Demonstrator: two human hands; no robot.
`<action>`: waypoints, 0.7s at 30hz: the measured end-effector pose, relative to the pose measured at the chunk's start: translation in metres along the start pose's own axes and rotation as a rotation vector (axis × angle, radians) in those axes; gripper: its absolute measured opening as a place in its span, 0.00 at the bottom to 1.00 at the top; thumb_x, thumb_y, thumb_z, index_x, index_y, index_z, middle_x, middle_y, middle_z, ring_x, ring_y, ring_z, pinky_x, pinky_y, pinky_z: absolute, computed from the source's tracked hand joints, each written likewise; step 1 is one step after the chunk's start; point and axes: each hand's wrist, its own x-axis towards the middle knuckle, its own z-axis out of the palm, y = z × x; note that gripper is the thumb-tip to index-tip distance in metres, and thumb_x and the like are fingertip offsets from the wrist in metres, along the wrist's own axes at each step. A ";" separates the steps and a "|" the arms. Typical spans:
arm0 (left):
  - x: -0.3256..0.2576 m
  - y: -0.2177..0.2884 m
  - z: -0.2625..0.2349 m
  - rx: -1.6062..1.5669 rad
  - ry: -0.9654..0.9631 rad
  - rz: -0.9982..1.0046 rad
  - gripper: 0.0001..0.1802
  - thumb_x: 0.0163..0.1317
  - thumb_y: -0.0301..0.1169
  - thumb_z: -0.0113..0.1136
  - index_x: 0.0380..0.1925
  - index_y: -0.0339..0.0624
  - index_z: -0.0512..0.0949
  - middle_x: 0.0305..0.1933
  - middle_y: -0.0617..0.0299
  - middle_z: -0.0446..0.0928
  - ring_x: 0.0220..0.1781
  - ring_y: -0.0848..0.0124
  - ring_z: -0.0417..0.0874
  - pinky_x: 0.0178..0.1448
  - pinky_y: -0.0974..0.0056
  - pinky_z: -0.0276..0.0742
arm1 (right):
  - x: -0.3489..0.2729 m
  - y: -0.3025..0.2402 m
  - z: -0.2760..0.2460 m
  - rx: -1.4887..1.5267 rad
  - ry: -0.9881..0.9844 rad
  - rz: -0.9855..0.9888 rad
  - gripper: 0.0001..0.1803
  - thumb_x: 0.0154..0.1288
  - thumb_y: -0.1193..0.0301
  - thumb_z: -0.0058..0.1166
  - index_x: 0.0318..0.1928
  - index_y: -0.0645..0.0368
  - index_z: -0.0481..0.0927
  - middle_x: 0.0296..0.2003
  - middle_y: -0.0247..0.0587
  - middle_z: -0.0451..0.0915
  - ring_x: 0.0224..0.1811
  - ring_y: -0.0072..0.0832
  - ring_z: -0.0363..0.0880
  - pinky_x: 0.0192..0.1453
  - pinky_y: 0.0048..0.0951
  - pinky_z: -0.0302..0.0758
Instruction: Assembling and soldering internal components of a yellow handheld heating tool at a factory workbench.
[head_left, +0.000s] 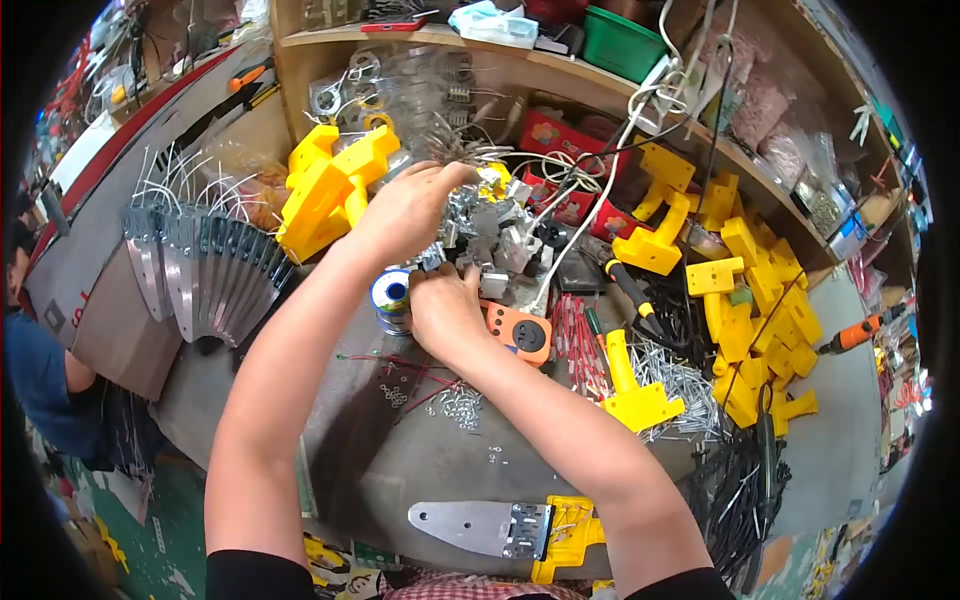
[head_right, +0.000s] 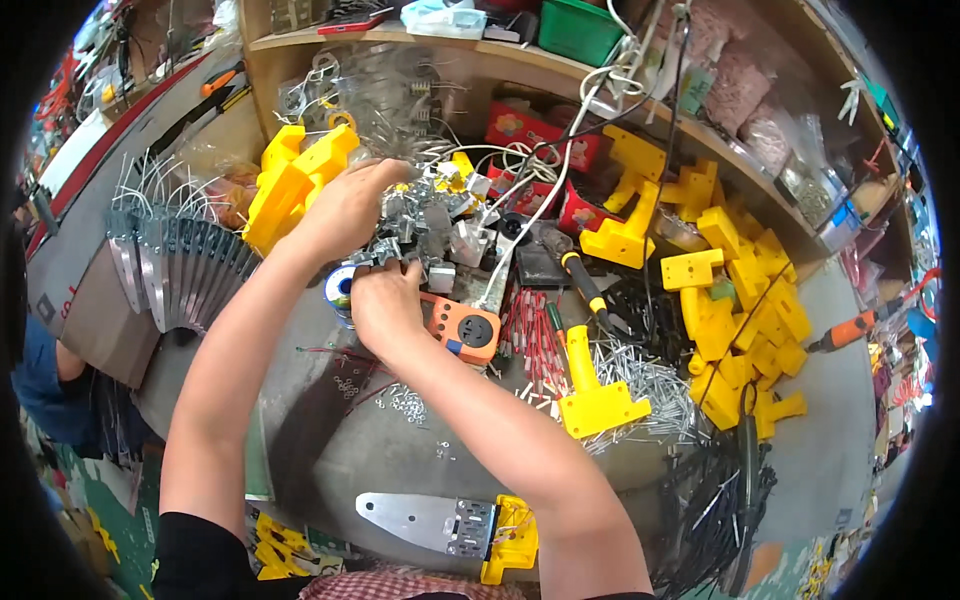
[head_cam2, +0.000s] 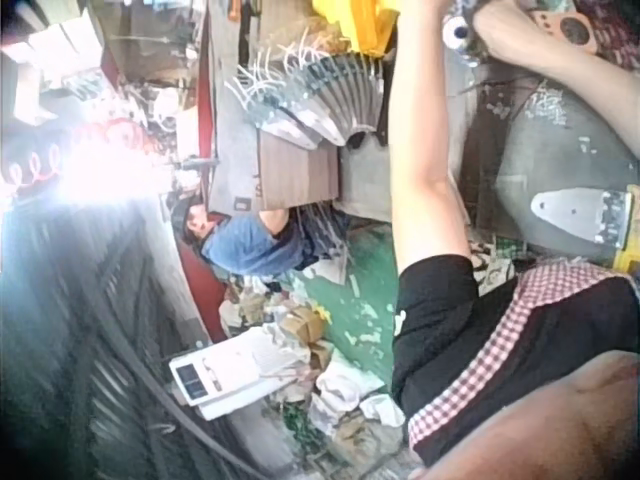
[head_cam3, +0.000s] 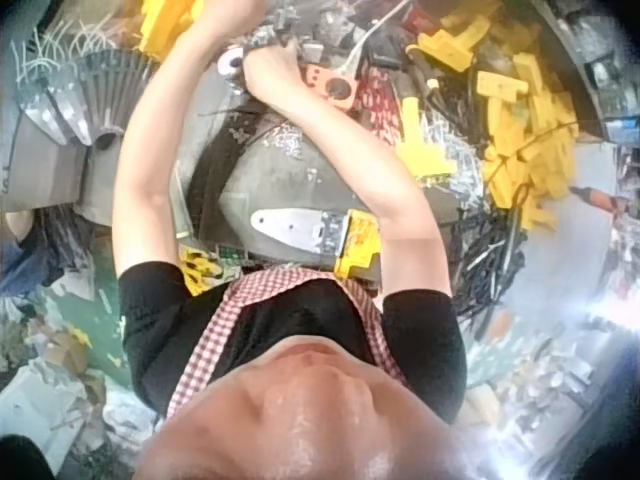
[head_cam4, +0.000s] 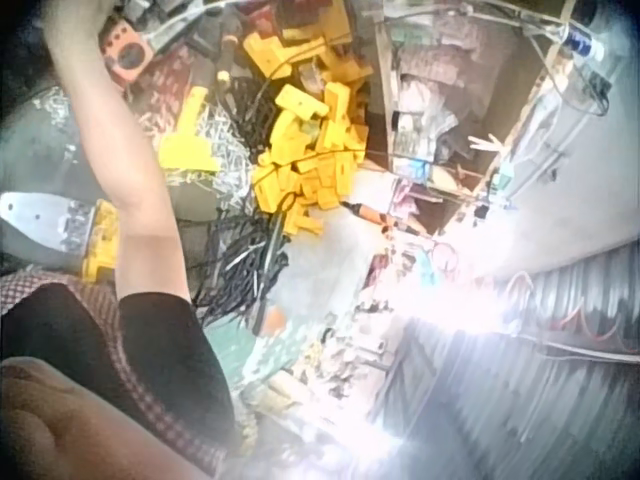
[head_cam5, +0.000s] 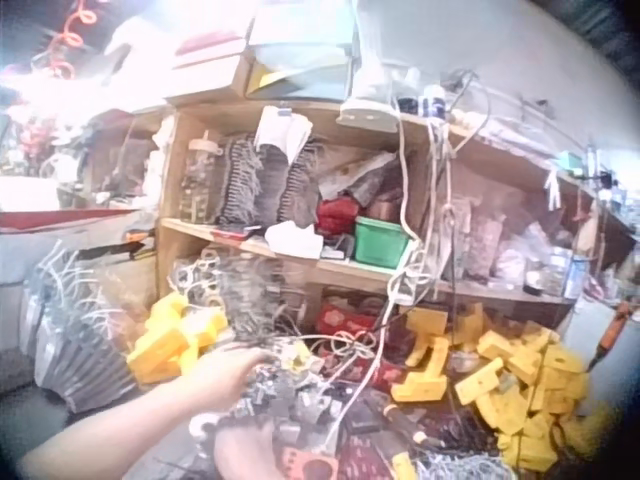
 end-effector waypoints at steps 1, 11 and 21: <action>0.000 -0.007 0.001 0.092 0.049 0.096 0.23 0.51 0.15 0.45 0.49 0.43 0.70 0.44 0.47 0.79 0.49 0.47 0.78 0.50 0.51 0.73 | -0.001 -0.002 -0.005 0.096 0.008 0.030 0.13 0.50 0.65 0.60 0.33 0.61 0.79 0.33 0.44 0.80 0.46 0.39 0.73 0.52 0.45 0.61; 0.004 -0.042 0.014 -0.350 -0.008 -0.279 0.25 0.54 0.19 0.47 0.55 0.43 0.67 0.51 0.47 0.78 0.53 0.52 0.79 0.55 0.56 0.73 | -0.086 -0.038 -0.081 0.237 -0.240 -0.220 0.10 0.55 0.73 0.49 0.39 0.61 0.73 0.33 0.43 0.77 0.42 0.39 0.73 0.46 0.39 0.67; -0.079 0.152 -0.060 0.144 -0.461 0.091 0.15 0.42 0.20 0.58 0.35 0.40 0.78 0.32 0.57 0.74 0.39 0.59 0.77 0.48 0.55 0.73 | -0.221 0.041 -0.165 -0.150 0.174 -0.099 0.24 0.53 0.73 0.50 0.54 0.63 0.75 0.31 0.34 0.74 0.40 0.27 0.75 0.57 0.42 0.61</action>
